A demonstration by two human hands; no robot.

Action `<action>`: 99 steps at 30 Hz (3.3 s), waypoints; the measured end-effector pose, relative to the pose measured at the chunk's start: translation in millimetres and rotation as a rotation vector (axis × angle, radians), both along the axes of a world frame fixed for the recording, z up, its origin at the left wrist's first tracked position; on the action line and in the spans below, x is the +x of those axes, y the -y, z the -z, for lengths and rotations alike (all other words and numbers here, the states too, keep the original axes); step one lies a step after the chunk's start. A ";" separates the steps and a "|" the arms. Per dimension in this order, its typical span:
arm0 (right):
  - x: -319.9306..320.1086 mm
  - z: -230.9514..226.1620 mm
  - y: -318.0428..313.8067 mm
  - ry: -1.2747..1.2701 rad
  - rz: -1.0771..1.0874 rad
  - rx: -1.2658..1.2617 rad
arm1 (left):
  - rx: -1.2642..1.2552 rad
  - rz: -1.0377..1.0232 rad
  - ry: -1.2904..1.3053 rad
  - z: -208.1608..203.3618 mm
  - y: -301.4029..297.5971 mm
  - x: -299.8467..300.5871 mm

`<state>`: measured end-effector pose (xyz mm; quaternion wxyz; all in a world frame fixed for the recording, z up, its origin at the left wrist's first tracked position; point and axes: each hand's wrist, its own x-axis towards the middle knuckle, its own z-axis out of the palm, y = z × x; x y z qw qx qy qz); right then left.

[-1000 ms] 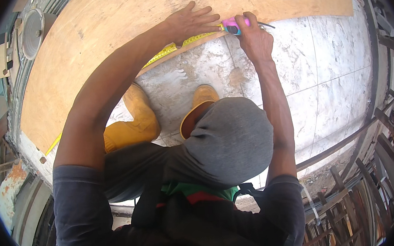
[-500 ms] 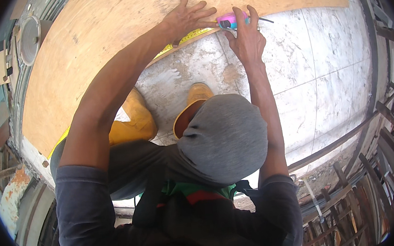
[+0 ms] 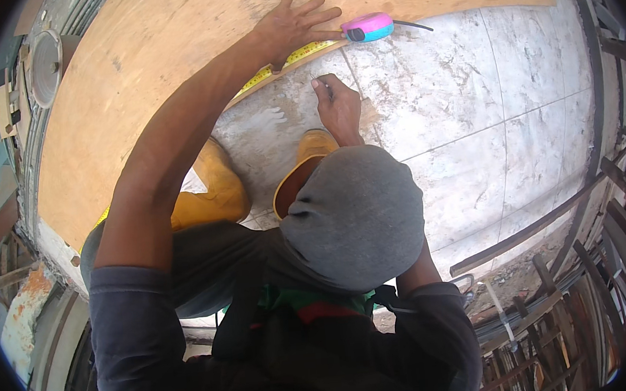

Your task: The person measures a long piece of plywood on the floor using a measuring tape and a pencil to mark several points, then places a smaller rectangular wooden board on top of it.

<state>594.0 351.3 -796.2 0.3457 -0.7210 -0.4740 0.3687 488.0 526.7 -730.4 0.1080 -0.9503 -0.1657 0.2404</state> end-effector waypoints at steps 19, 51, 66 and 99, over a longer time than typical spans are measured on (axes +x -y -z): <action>-8.1 4.7 -36.0 0.220 -0.016 0.012 | -0.105 -0.050 0.057 -4.2 1.1 -1.5; -16.8 -17.5 -52.6 0.619 -0.336 -0.059 | -0.009 -0.030 0.034 -4.3 3.1 -2.4; -2.7 -20.9 -17.3 0.465 -0.131 0.022 | -0.002 -0.047 0.030 7.7 6.2 -3.9; -7.9 3.7 -41.4 0.569 -0.233 -0.062 | -0.258 -0.028 -0.007 -6.8 -7.6 -5.3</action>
